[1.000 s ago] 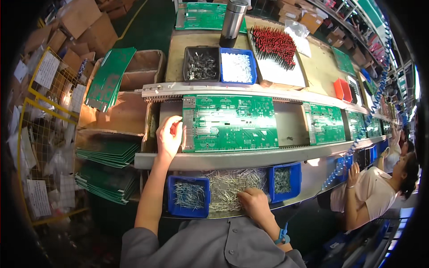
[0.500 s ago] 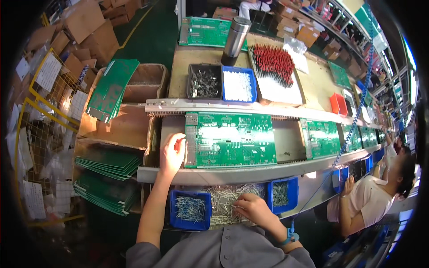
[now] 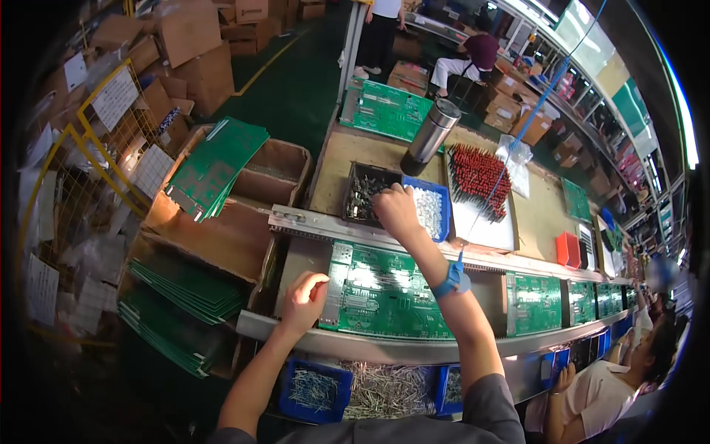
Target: The person assembles circuit boards along a conveyor line by picking electronic components from storage bins and inserting them into the boards by hand.
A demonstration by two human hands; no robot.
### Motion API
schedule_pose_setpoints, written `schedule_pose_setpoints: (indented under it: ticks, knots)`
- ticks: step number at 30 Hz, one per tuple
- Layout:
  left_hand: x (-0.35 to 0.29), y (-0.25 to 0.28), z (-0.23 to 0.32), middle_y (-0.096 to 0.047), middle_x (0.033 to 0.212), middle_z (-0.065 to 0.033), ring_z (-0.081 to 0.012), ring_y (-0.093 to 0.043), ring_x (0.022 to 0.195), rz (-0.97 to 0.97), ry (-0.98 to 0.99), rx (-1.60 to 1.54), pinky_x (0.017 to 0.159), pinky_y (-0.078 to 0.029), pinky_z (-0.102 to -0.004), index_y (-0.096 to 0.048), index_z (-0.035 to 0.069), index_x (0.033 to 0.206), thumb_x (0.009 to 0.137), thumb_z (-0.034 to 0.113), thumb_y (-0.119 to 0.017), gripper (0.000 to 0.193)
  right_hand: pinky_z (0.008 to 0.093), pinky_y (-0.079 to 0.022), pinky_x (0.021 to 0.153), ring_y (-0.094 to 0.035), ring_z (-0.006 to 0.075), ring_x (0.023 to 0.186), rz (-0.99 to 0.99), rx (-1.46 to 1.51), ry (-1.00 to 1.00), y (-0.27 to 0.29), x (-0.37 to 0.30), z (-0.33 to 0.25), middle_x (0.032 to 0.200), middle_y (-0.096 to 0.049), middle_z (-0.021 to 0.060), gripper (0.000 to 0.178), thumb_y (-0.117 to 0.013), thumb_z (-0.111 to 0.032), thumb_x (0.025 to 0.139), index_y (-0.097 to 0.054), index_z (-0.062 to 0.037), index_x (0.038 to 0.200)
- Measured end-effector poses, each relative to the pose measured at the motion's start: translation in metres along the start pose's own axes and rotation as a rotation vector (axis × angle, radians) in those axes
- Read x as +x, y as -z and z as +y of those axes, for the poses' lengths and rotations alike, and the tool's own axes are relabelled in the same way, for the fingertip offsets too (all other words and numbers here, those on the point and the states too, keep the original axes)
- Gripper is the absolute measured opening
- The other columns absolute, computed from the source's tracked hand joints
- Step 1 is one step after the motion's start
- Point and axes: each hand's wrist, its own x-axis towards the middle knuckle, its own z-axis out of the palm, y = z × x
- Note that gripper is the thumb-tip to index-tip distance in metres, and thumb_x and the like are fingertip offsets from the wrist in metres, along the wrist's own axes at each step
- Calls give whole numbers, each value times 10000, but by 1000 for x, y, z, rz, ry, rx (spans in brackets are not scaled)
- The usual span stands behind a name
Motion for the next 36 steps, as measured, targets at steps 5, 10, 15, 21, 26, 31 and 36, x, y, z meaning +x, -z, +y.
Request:
schedule_pose_setpoints:
  ticks: [5,10,15,21,26,31,36]
  knots:
    - [10,10,7,-572,780,-44,-89,-517,572,28,27,4,498,-392,-207,-598,0,854,787,-56,-605,87,420,-366,742,-568,210,838,-188,-210,-6,-23,22,-12,757,-654,27,72,-597,-123,696,-663,-130,667]
    - [71,7,21,-576,788,-98,-187,-572,652,-64,-98,128,553,-439,-264,-596,-7,856,818,-11,-592,38,436,-353,762,-563,224,842,-70,-16,-102,-24,9,8,711,-640,28,17,-650,-153,690,-660,-152,676]
    - [143,-28,10,-542,850,-80,-260,-522,864,-143,-454,541,754,-433,-357,-656,40,844,723,18,-611,132,421,-403,727,-613,251,730,-86,317,-203,25,-14,8,691,-652,71,44,-617,-109,713,-651,-121,688]
    - [182,-60,-14,-544,844,-28,-196,-488,956,-394,-639,1009,810,-365,-365,-705,122,745,722,114,-569,138,316,-505,628,-645,251,674,28,744,-276,80,-104,37,782,-668,140,110,-658,-27,743,-672,2,849]
    - [190,-65,-20,-548,795,-6,-182,-507,890,-364,-708,950,779,-365,-339,-669,111,709,718,103,-588,81,295,-485,611,-613,200,659,-73,729,-388,64,-160,63,785,-663,98,98,-657,-36,771,-672,-12,865]
    - [189,-68,-23,-564,801,-17,-205,-517,869,-364,-628,836,763,-365,-349,-633,94,747,713,68,-646,45,287,-478,591,-599,191,641,-21,778,-371,41,-167,60,794,-648,97,109,-650,-14,772,-651,-8,880]
    - [185,-72,0,-592,790,-46,-228,-557,808,-205,-485,571,735,-401,-349,-590,46,806,754,38,-633,68,298,-487,586,-612,217,645,38,775,-251,21,-159,50,802,-649,110,111,-646,-7,774,-652,-13,884]
